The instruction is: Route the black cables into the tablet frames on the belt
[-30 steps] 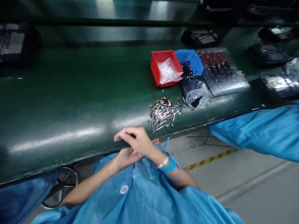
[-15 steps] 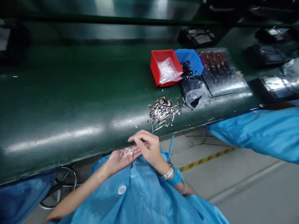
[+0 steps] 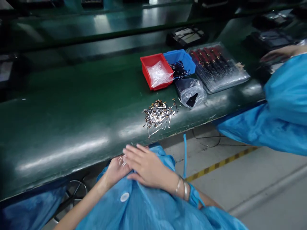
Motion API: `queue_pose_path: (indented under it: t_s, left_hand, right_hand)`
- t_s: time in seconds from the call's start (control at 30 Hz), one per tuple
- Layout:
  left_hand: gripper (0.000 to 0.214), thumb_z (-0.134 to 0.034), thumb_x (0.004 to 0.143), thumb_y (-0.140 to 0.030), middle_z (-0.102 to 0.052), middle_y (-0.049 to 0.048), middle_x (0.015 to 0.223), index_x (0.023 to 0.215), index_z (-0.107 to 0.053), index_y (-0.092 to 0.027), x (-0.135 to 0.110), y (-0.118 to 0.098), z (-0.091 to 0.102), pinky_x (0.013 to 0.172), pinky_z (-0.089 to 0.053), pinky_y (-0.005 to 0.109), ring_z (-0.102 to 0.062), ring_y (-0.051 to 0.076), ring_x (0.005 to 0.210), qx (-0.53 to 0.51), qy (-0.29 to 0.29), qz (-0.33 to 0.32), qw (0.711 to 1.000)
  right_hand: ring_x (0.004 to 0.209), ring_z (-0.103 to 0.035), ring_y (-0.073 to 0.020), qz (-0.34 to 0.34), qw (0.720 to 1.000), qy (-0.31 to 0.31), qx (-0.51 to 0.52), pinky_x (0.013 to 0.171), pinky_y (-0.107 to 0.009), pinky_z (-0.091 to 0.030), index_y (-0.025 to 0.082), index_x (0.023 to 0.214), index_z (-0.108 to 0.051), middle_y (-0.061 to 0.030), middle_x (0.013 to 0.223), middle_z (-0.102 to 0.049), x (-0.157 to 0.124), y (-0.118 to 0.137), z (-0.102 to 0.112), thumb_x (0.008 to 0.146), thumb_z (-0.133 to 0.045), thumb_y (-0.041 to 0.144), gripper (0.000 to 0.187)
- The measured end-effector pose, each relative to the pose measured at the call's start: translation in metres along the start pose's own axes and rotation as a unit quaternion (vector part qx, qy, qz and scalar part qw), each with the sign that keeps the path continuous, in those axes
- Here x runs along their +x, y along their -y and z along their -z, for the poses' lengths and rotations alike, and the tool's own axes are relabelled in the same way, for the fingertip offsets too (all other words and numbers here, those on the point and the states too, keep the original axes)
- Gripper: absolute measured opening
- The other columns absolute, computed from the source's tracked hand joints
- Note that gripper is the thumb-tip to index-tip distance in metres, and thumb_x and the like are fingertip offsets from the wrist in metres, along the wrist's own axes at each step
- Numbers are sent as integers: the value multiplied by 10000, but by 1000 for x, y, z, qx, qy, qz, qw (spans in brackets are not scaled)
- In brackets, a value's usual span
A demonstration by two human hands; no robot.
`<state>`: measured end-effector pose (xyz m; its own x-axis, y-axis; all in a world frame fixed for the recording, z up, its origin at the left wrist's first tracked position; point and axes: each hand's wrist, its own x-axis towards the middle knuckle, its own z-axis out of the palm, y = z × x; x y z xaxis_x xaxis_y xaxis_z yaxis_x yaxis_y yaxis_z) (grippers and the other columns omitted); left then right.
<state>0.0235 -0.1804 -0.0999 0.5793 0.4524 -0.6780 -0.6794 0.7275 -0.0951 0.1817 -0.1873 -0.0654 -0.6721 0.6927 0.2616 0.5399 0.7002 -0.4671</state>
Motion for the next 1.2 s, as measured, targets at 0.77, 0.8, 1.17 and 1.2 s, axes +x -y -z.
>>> queue_pose_path:
  t_s: [0.77, 0.8, 1.17, 1.2]
  left_hand:
    - [480, -24, 998, -112, -502, 199, 1356, 1292, -367, 51, 90, -78, -305, 1040, -328, 433, -442, 235, 1316, 556, 106, -353, 745]
    - [410, -117, 1002, -104, -496, 209, 1365, 1251, -402, 55, 103, -78, -318, 1053, -314, 443, -423, 268, 1328, 605, 70, -350, 712]
    - [363, -452, 965, -143, -228, 60, 1588, 1319, -472, -69, 106, -75, -296, 1178, 59, 377, -62, 207, 1480, 784, 118, -499, 349]
    - [375, -466, 959, -158, -230, 42, 1590, 1330, -479, -112, 97, -73, -279, 1189, 29, 377, -89, 197, 1478, 792, 161, -513, 290]
  right_hand:
    - [1302, -492, -289, -120, 979, -126, -105, 1032, -499, -450, 136, 1214, -621, -134, 1364, -576, -5, -60, 23, 914, -538, 290, 347]
    - [1292, -502, -285, -118, 978, -139, -104, 1026, -490, -457, 133, 1208, -622, -130, 1355, -584, -4, -60, 24, 918, -527, 284, 340]
    - [1313, -478, -275, -182, 969, -137, -95, 1051, -497, -434, 150, 1186, -633, -95, 1382, -567, -12, -57, 31, 938, -475, 257, 313]
    - [1327, -462, -283, -193, 968, -126, -95, 1059, -507, -424, 144, 1208, -622, -100, 1399, -550, -9, -55, 30, 935, -479, 259, 328]
